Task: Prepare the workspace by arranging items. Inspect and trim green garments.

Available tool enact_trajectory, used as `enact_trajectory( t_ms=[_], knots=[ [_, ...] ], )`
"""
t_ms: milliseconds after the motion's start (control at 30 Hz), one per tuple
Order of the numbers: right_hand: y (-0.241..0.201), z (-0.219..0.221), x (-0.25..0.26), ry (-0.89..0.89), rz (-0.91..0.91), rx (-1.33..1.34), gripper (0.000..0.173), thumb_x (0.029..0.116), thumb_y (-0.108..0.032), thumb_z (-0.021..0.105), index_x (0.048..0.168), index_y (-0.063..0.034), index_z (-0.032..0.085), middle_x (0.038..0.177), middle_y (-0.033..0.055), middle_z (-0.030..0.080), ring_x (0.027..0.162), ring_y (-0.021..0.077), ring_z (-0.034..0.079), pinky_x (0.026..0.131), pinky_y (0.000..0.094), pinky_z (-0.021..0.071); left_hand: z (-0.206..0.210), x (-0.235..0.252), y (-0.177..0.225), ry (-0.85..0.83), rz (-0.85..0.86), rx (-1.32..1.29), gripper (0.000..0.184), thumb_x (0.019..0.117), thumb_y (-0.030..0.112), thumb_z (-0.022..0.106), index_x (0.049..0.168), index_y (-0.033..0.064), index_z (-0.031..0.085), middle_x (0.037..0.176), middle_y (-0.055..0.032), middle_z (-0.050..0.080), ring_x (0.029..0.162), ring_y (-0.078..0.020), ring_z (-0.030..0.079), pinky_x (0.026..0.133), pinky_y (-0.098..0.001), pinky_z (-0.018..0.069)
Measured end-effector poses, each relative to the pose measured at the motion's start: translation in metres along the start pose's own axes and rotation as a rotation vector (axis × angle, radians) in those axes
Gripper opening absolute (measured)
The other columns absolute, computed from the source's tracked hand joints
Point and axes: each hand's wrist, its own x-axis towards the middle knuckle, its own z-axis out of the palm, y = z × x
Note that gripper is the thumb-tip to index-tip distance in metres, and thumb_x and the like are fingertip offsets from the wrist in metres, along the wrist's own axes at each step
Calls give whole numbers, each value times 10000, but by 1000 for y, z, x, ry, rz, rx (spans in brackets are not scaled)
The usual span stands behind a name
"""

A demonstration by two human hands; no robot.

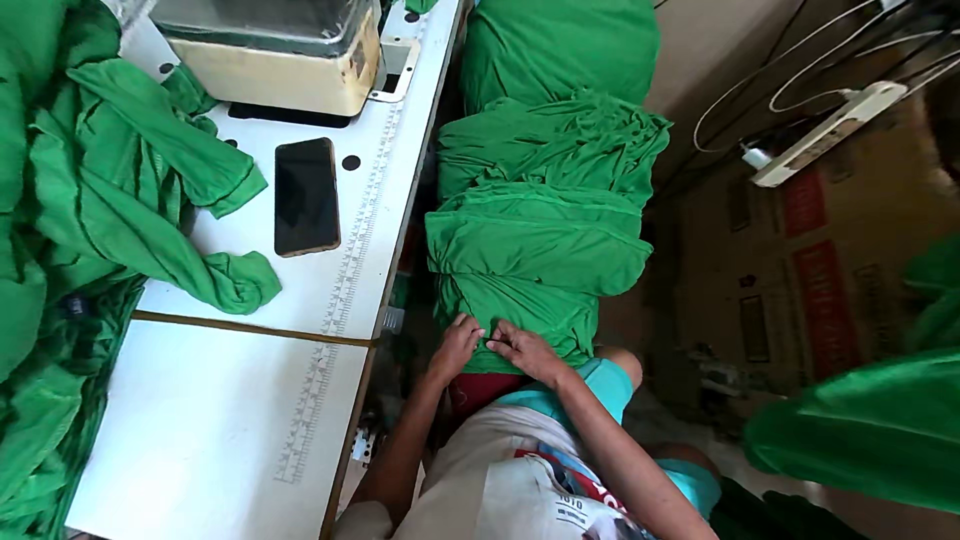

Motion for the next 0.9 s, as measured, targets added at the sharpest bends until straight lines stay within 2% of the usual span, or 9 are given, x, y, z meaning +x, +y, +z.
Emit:
enact_trajectory(
  t_ms=[100, 200, 467, 633, 733, 833, 900],
  knots=[
    [-11, -1, -2, -13, 23, -99, 398, 1076, -372, 503, 1250, -22, 579, 1023, 202, 682, 1001, 380, 672, 900, 591, 502, 0, 1, -1, 20, 20, -13, 292, 1082, 165, 485, 1149, -73, 641, 1245, -238, 576, 959, -247, 663, 856, -345, 571],
    [-19, -2, -4, -24, 48, -137, 409, 1085, -358, 485, 1291, -19, 580, 1082, 226, 688, 1060, 410, 668, 936, 614, 494, 2, 3, -2, 40, 58, -12, 283, 1070, 156, 505, 1132, -79, 651, 1248, -250, 584, 1000, -273, 654, 893, -373, 556],
    [-9, 1, -1, 7, 35, -50, 393, 1080, -364, 496, 1237, -15, 587, 1015, 193, 679, 988, 362, 671, 900, 573, 505, 1, 2, -2, 44, 14, -52, 300, 1082, 182, 483, 1126, -66, 646, 1258, -231, 577, 980, -240, 654, 864, -345, 561],
    [-14, 1, 0, 4, 39, -114, 384, 1087, -351, 477, 1244, -20, 589, 1020, 203, 687, 1010, 386, 675, 904, 595, 502, 2, 2, -2, 62, 20, -57, 295, 1074, 188, 505, 1126, -57, 660, 1253, -227, 586, 1000, -242, 643, 876, -345, 548],
    [-8, 2, 0, 18, 18, -60, 379, 1087, -348, 480, 1217, -10, 591, 989, 188, 677, 971, 358, 671, 891, 567, 507, 2, 2, -4, 73, 20, -80, 300, 1077, 197, 498, 1116, -55, 655, 1235, -217, 588, 971, -226, 646, 845, -335, 556],
    [3, 3, -3, 94, -15, 55, 445, 1010, -408, 608, 1230, -22, 587, 976, 158, 671, 907, 307, 666, 842, 528, 531, 1, 1, -4, 87, 3, -117, 304, 1082, 205, 490, 1122, -50, 652, 1215, -206, 594, 927, -202, 653, 818, -321, 566],
    [2, -2, -10, 101, 14, 11, 511, 941, -409, 708, 1277, -45, 580, 1025, 166, 685, 939, 326, 676, 854, 551, 536, -1, -2, -3, 105, 14, -109, 306, 1084, 201, 482, 1118, -54, 648, 1201, -207, 602, 957, -214, 647, 850, -329, 555]
  ],
)
